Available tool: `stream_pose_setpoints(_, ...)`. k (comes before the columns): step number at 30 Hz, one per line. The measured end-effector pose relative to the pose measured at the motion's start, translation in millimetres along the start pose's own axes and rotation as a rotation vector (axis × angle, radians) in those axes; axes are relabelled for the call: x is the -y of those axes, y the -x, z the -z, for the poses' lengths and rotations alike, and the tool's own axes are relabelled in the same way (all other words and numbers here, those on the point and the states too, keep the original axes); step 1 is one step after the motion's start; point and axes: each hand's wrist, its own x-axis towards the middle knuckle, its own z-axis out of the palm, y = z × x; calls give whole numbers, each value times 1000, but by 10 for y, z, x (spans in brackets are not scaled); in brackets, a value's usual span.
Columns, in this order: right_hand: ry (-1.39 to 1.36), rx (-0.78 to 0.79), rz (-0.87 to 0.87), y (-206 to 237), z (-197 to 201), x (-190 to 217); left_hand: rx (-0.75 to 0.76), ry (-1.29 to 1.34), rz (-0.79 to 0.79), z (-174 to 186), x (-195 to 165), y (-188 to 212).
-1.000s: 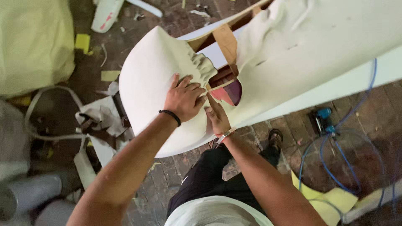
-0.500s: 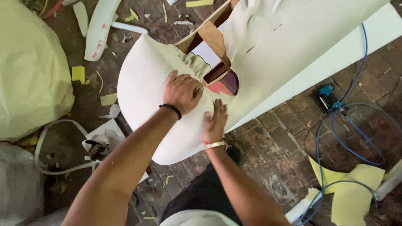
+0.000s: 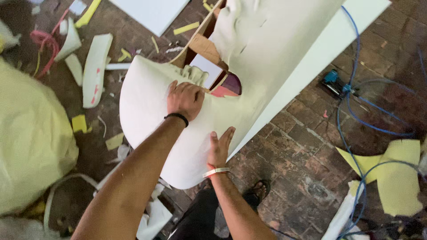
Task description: The person smooths and stretches a white fabric cover over a wooden chair frame, then uses a pneumatic staple gun to secure the fabric. They later use shears to trim excess fabric around the edges of the frame.
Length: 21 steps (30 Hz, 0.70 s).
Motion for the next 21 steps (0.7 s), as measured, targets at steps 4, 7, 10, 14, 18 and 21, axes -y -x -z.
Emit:
stream_pose_setpoints(4,115,-146,142,-67,-124,92,53,38,3,35,-47,67)
stream_pose_setpoints(7,197,-210,252,-153,-108,132,74,26,-70,46,-6,107)
stream_pose_setpoints(10,204,-256,268,-206,-166,152,44,67,-241,42,146,80)
stream_pose_setpoints(14,329,-309,269,-273,-581,255,62,104,-236,106,552,-87)
stream_pose_setpoints(18,400,-263,275,-458,-1133,428,244,137,-68,323,1161,-440)
stream_pose_setpoints(21,446,-162,521,-596,-1442,493,205,167,14,449,1617,-629)
